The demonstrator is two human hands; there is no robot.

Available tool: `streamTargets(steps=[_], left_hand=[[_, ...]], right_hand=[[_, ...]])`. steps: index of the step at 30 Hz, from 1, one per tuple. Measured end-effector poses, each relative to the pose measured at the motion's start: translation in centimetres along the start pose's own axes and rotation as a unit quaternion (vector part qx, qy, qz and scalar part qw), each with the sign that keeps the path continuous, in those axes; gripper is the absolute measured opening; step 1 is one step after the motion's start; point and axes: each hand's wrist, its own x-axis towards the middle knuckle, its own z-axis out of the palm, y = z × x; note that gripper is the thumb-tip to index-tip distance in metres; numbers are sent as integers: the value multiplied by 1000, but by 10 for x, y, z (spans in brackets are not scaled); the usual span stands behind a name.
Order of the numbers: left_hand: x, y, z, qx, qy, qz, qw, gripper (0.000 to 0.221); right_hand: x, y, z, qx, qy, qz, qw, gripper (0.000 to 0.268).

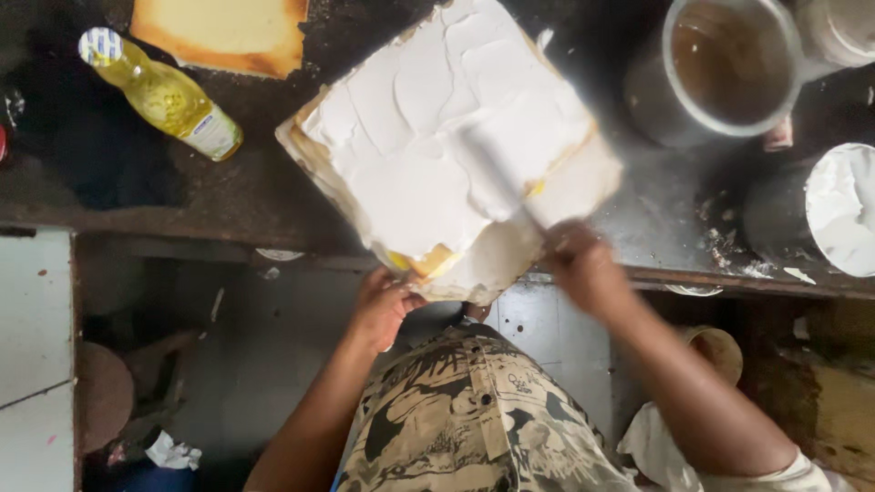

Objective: The person spreads white cream over a cake layer using a spatula, applies yellow syrup from a bottle in a rectangular pattern, and then places another cake layer on top, pressing it down with their hands.

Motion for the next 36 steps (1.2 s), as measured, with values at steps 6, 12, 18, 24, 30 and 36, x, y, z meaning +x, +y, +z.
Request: streamTargets(steps=[6,12,18,24,30,36], left_hand=[[-3,-9,18,2,-34,-24,999,23],[-12,1,64,54,-17,-62,996,20],[4,-12,89,245,-68,-98,962,24],[9,-2,35,105,-3,-114,988,50],[-25,51,-10,-196,5,7,981,55],[-9,17,14,2,-60,29,998,35]], right_hand=[[13,-13,-4,-211,52,-56,975,20],[-27,-55,14,-54,-24,-50,997,30],[17,-6,-23,-305,160,-72,936,30],[-34,13,-43,-91,112,-32,989,22],[-64,6,-32,53,80,134,986,47],[-37,5,-23,134,32,96,986,47]])
